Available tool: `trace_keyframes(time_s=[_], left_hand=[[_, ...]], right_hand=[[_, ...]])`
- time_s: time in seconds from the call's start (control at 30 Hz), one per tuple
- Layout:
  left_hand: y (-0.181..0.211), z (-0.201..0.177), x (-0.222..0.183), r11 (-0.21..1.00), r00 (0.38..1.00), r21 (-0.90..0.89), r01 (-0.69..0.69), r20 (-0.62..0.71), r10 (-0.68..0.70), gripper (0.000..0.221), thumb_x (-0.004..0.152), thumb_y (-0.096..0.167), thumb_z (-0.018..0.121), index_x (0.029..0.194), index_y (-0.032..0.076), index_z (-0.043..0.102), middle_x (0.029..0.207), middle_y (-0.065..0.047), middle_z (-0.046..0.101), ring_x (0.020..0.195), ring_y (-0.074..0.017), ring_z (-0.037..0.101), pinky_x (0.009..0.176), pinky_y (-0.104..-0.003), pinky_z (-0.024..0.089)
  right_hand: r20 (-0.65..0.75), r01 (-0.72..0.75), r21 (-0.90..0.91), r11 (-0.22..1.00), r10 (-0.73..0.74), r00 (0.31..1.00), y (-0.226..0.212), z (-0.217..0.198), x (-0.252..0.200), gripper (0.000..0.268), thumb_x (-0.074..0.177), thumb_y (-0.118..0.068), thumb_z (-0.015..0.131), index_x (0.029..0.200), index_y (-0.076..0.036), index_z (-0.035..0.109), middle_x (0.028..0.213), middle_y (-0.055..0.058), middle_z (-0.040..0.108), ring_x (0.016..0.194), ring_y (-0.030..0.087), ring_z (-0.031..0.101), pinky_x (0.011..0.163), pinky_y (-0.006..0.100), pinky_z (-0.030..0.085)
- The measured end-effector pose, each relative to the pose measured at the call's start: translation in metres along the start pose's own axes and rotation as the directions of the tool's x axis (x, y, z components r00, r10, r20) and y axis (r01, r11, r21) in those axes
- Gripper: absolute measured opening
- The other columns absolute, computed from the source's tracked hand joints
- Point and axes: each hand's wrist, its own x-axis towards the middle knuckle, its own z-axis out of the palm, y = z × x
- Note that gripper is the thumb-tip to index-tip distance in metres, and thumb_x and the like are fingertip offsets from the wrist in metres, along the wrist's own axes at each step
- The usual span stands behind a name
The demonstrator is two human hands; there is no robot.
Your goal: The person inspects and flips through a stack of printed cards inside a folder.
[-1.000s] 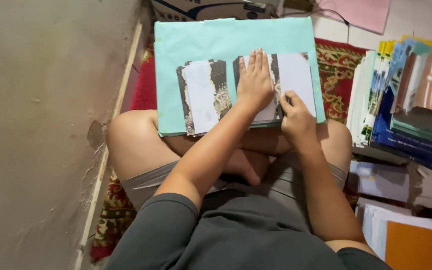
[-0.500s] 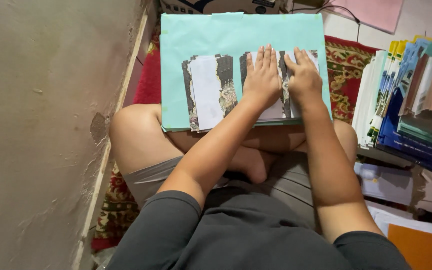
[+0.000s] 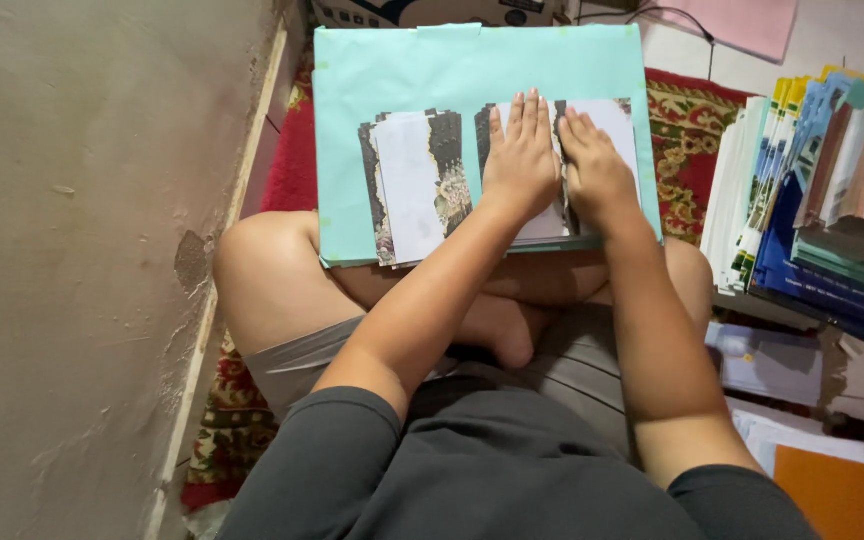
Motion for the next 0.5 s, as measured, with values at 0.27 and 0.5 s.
trace_keyframes(time_s=[0.27,0.5], left_hand=[[0.000,-0.003,0.001,1.000,1.000,0.013,-0.007,0.020,0.007,0.067,0.103,0.033,0.027,0.161,0.000,0.018,0.170,-0.016,0.014,0.158,-0.0326,0.007,0.126,-0.059,0.001],[0.000,0.001,-0.006,0.997,0.986,0.015,-0.082,-0.147,0.083,0.070,0.097,0.037,0.044,0.160,0.011,0.031,0.168,-0.010,0.027,0.156,-0.0345,0.018,0.126,-0.061,0.010]], right_hand=[[0.065,-0.013,-0.080,0.997,0.018,0.998,0.004,0.011,-0.016,0.081,0.084,0.000,0.044,0.163,-0.003,0.028,0.170,0.015,0.025,0.157,0.032,0.022,0.128,0.048,0.015],[-0.100,0.008,-0.127,0.992,-0.021,0.995,-0.032,0.010,-0.082,0.081,0.080,-0.003,0.046,0.160,-0.002,0.038,0.166,0.014,0.039,0.153,0.032,0.036,0.124,0.048,0.026]])
